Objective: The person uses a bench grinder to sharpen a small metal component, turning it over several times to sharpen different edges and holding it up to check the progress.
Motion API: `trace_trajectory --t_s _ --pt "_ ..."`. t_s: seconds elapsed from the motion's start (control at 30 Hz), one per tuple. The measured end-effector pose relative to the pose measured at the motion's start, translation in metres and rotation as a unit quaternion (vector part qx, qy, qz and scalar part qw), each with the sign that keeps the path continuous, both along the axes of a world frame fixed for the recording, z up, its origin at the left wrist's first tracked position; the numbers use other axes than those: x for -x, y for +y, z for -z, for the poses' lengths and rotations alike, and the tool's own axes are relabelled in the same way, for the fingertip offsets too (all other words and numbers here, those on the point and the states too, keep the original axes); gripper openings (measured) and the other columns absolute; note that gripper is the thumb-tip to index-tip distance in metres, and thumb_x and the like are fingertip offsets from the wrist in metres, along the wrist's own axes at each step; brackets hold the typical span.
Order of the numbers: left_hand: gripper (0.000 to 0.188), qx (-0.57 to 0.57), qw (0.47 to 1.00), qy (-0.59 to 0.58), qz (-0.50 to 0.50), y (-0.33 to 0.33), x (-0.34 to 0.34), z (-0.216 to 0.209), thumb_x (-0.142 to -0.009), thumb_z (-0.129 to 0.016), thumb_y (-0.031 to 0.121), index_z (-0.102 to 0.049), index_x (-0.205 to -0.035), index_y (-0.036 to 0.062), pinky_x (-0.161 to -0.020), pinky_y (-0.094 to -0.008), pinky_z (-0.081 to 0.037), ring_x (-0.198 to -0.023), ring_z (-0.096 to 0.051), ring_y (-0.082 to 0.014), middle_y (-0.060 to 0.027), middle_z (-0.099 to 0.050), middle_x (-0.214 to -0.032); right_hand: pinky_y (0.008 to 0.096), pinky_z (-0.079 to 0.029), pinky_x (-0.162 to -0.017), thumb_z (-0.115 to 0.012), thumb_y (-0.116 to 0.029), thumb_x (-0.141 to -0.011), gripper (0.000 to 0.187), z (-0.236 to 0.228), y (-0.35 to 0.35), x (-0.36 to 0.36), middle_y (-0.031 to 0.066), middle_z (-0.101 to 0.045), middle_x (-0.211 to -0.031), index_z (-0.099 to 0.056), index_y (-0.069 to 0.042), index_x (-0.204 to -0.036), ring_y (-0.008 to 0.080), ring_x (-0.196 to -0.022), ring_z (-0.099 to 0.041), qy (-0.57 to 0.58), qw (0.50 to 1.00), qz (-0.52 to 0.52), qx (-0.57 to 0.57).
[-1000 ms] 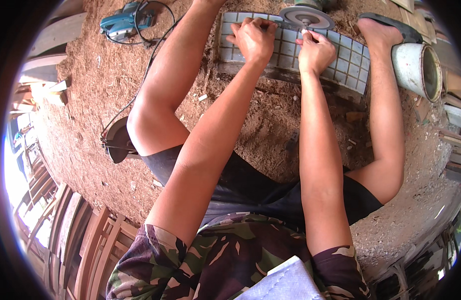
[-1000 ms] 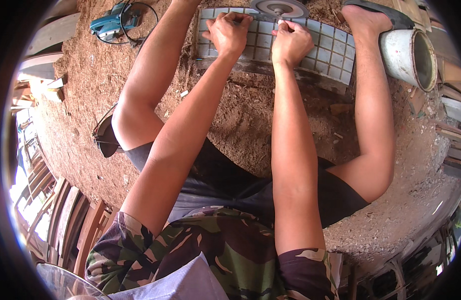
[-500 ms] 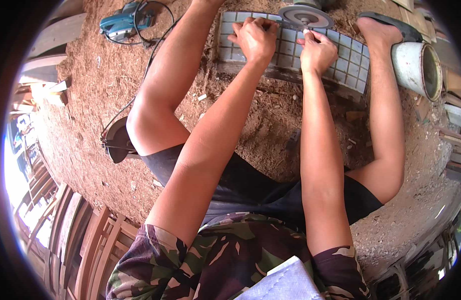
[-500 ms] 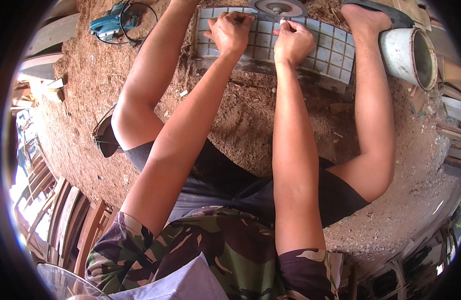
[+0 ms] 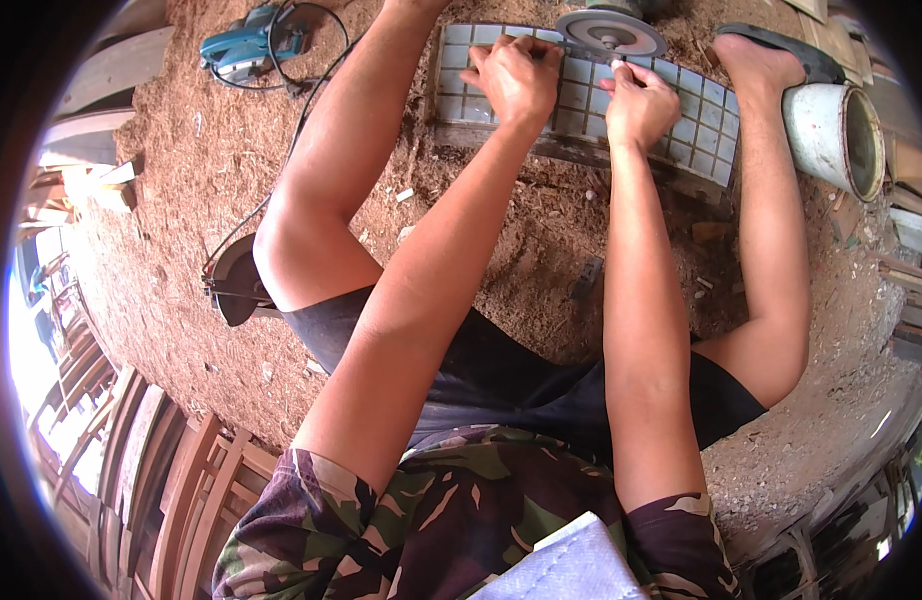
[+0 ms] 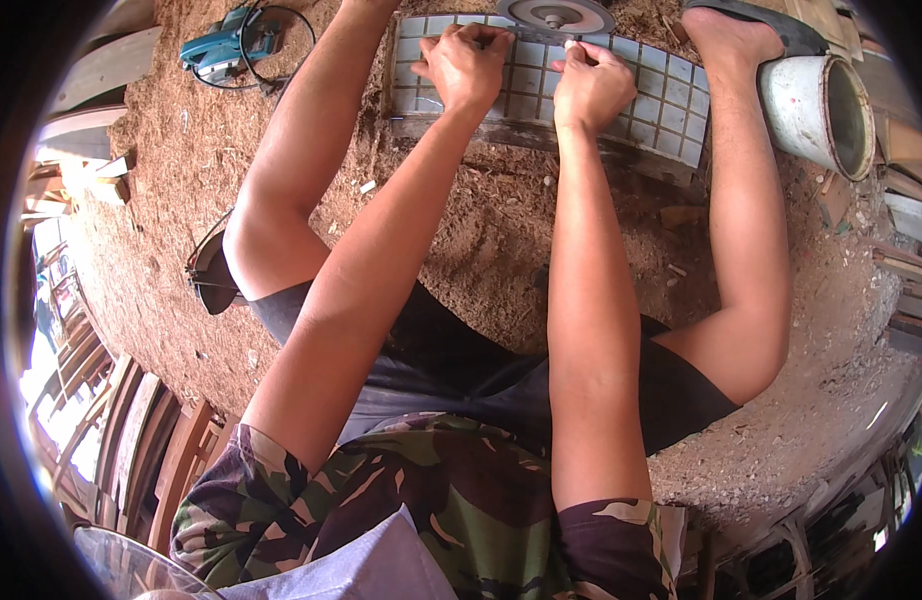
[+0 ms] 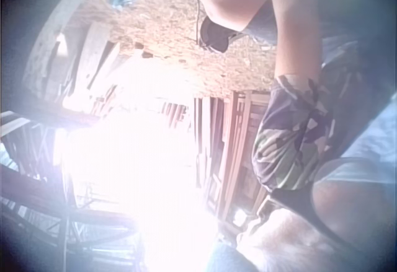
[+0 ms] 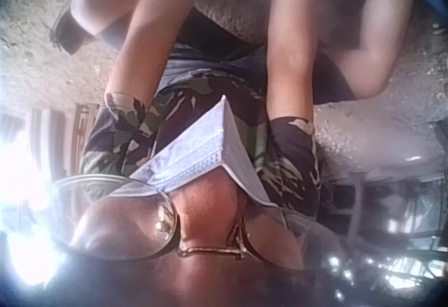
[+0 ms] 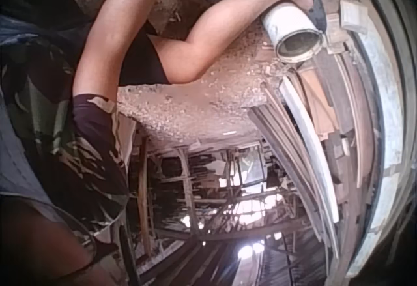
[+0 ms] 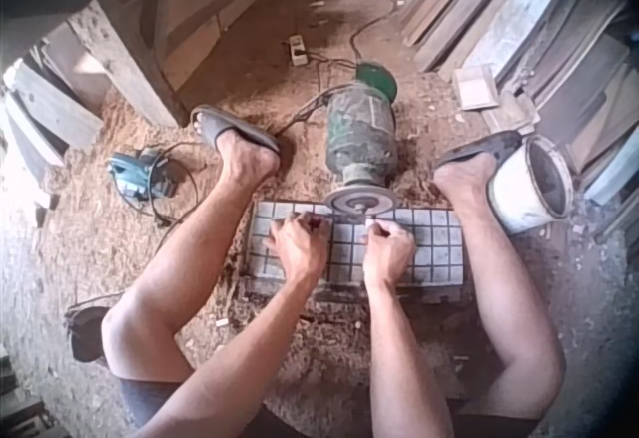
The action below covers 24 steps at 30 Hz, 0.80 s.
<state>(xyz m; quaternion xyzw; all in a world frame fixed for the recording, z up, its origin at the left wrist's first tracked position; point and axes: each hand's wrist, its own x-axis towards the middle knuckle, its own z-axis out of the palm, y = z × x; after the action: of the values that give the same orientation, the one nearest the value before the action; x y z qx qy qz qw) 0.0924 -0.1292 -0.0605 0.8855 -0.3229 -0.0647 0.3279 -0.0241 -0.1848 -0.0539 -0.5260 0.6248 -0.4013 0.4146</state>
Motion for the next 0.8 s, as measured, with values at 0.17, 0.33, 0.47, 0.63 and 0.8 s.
trace_trajectory --t_s 0.17,0.33,0.47,0.63,0.8 --pt "0.018 0.006 1.0 0.001 0.003 -0.0003 0.0013 0.001 -0.086 -0.083 0.04 -0.085 -0.094 0.0244 -0.11 -0.0607 -0.028 -0.122 -0.052 -0.0327 -0.001 -0.075 -0.105 0.0292 -0.058 -0.061 -0.079 -0.009 -0.092 0.015 0.0022 -0.0022 0.0017 0.0136 -0.077 -0.076 -0.079 0.006 -0.095 0.0185 -0.065 -0.077 0.001 1.0 0.001 0.013" --pt "0.015 0.011 1.0 0.007 0.001 -0.0009 0.0052 0.0001 -0.084 -0.083 0.033 -0.084 -0.091 0.0204 -0.11 -0.0573 -0.028 -0.12 -0.051 -0.0317 -0.0019 -0.075 -0.107 0.0288 -0.058 -0.062 -0.079 -0.01 -0.092 0.015 -0.0009 -0.0017 0.0033 0.0125 -0.077 -0.076 -0.079 0.005 -0.094 0.0178 -0.065 -0.077 -0.003 1.0 0.005 0.003" --pt "0.017 -0.001 1.0 0.005 0.0 -0.0021 0.0047 0.0023 -0.087 -0.083 0.04 -0.086 -0.094 0.0243 -0.112 -0.0621 -0.026 -0.122 -0.051 -0.0321 0.0007 -0.075 -0.105 0.0285 -0.057 -0.063 -0.079 -0.011 -0.092 0.015 -0.0019 -0.0012 0.0044 0.0119 -0.077 -0.074 -0.079 0.004 -0.094 0.0173 -0.065 -0.077 -0.006 1.0 0.005 0.008" --pt "0.017 0.001 1.0 0.007 0.001 -0.0029 0.0073 0.002 -0.087 -0.082 0.04 -0.086 -0.094 0.0246 -0.112 -0.0628 -0.026 -0.122 -0.051 -0.0324 0.0006 -0.075 -0.105 0.0283 -0.057 -0.064 -0.079 -0.01 -0.092 0.014 0.0003 -0.003 0.0063 0.0108 -0.077 -0.071 -0.08 0.003 -0.093 0.0169 -0.065 -0.077 -0.005 1.0 0.007 0.004" --pt "0.017 -0.001 1.0 0.012 0.0 -0.0039 0.0084 0.0016 -0.087 -0.082 0.04 -0.086 -0.094 0.0251 -0.115 -0.0682 -0.023 -0.123 -0.051 -0.0328 0.0005 -0.075 -0.104 0.0284 -0.057 -0.065 -0.079 -0.011 -0.092 0.013 0.0045 -0.0054 0.0078 0.0109 -0.077 -0.071 -0.08 0.003 -0.092 0.0162 -0.065 -0.077 -0.01 1.0 0.009 0.003"
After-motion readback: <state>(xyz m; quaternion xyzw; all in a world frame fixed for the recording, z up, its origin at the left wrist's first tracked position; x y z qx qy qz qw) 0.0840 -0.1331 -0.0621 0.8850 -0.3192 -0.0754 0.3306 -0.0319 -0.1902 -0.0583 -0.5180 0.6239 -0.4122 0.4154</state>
